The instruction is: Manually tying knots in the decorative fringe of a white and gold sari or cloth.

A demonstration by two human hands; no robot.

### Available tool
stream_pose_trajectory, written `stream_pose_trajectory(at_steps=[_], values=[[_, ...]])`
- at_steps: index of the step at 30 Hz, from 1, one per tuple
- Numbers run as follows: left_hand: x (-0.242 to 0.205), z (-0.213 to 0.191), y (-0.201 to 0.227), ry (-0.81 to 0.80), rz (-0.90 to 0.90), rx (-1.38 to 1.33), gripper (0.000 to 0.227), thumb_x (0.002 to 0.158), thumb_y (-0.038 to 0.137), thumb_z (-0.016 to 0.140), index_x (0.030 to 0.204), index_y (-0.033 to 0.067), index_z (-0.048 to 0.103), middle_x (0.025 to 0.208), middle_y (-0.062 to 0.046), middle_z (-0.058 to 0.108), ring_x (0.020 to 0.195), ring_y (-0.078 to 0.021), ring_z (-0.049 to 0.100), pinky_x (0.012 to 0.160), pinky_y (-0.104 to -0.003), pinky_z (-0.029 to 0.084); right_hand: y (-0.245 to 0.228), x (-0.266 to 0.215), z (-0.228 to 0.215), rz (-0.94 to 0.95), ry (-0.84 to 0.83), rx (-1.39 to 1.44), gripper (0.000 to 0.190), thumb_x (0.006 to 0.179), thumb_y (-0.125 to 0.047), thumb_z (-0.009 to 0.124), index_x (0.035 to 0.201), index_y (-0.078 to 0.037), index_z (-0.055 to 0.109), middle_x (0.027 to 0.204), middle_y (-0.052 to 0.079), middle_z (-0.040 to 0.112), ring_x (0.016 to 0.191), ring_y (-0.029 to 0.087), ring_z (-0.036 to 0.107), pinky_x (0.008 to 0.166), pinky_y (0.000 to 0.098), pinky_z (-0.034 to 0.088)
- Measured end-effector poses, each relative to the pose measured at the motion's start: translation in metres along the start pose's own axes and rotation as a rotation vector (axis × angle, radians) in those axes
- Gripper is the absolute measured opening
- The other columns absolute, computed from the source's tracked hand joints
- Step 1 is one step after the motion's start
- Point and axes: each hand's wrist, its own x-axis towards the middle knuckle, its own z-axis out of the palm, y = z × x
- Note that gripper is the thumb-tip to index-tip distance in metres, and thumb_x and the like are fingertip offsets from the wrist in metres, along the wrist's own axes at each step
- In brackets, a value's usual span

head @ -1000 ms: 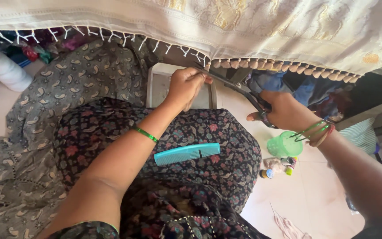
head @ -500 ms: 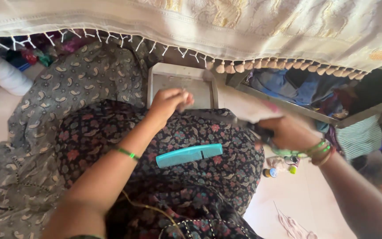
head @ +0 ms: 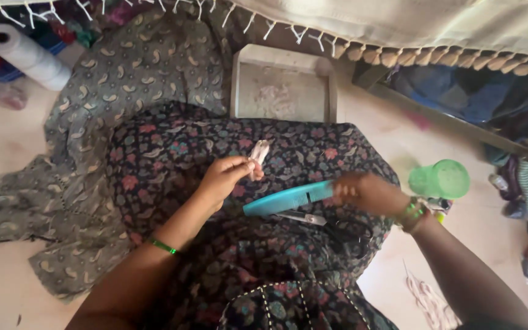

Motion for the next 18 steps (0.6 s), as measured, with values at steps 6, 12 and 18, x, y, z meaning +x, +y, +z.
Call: stream_pose_trajectory(at_steps=[6,12,18], values=[[0.008,0.000,-0.010,0.012,0.106,-0.063,0.026,0.100,0.019,0.060,0.104,-0.0026,0.074,0.095,-0.009,0.077,0.091,-0.0174,0.073,0.088,-0.031,0.056,-0.026,0.107,-0.004,-0.269,0.547,-0.028,0.020,0.092,-0.013,0.072,0.112,-0.015,0.075,0.102,0.006,0.077,0.083,0.020,0.075,0.078,0.0333,0.063],[-0.003,-0.008,0.019,0.008,0.091,-0.098,0.025,0.101,0.018,0.059,0.103,-0.0027,0.072,0.094,-0.010,0.076,0.086,-0.0189,0.072,0.084,-0.032,0.056,-0.016,0.194,0.028,-0.333,0.574,-0.291,0.039,0.082,-0.013,0.070,0.120,-0.016,0.073,0.106,0.014,0.073,0.087,0.036,0.071,0.070,0.0470,0.057],[0.029,-0.019,0.058,0.009,0.088,-0.227,0.025,0.099,0.020,0.060,0.102,-0.0011,0.074,0.094,-0.012,0.077,0.085,-0.0194,0.072,0.076,-0.034,0.054,0.025,0.185,0.003,-0.287,0.629,-0.165,0.014,0.090,-0.016,0.070,0.103,-0.017,0.076,0.103,0.008,0.076,0.092,0.031,0.073,0.079,0.0426,0.058]])
